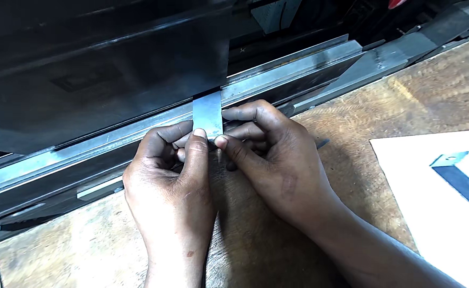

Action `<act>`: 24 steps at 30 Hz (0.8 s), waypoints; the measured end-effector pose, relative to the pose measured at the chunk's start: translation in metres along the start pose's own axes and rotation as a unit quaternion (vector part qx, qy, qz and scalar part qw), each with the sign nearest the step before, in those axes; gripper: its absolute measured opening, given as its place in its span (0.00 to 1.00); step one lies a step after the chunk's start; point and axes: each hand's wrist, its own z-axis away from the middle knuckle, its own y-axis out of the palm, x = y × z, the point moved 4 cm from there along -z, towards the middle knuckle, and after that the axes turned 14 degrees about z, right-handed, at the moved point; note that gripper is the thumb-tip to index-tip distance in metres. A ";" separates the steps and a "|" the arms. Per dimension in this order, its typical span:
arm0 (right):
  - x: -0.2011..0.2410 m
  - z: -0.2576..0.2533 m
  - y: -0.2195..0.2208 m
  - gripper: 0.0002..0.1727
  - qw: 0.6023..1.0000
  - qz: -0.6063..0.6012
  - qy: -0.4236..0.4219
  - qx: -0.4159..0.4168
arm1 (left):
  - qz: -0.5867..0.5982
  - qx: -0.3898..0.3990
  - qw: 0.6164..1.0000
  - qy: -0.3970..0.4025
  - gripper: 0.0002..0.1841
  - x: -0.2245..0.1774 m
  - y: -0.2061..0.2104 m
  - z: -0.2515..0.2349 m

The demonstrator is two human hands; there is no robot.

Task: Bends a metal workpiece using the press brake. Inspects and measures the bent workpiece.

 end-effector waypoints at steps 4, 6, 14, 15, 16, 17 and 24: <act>0.000 0.000 0.000 0.15 1.000 -0.002 0.003 0.000 | 0.000 0.001 1.000 0.003 0.04 0.000 0.000 0.000; 0.000 0.000 0.000 0.15 1.000 -0.004 0.001 -0.001 | -0.002 -0.003 1.000 0.003 0.04 -0.001 0.000 0.000; 0.002 0.000 -0.001 0.15 1.000 0.002 0.010 -0.001 | -0.003 -0.005 1.000 0.000 0.04 -0.002 0.000 0.001; 0.002 0.000 -0.001 0.15 1.000 0.003 0.010 -0.001 | -0.002 -0.005 1.000 0.002 0.04 -0.002 0.001 0.001; 0.002 0.000 -0.001 0.15 1.000 0.004 0.009 -0.001 | 0.000 -0.006 1.000 0.005 0.04 -0.002 0.001 0.001; 0.002 0.000 -0.001 0.15 1.000 0.002 0.009 -0.001 | 0.004 -0.008 1.000 0.007 0.04 -0.002 0.001 0.001; 0.002 0.001 -0.001 0.16 1.000 -0.006 0.018 0.003 | 0.026 -0.027 0.999 -0.003 0.06 -0.002 0.003 0.002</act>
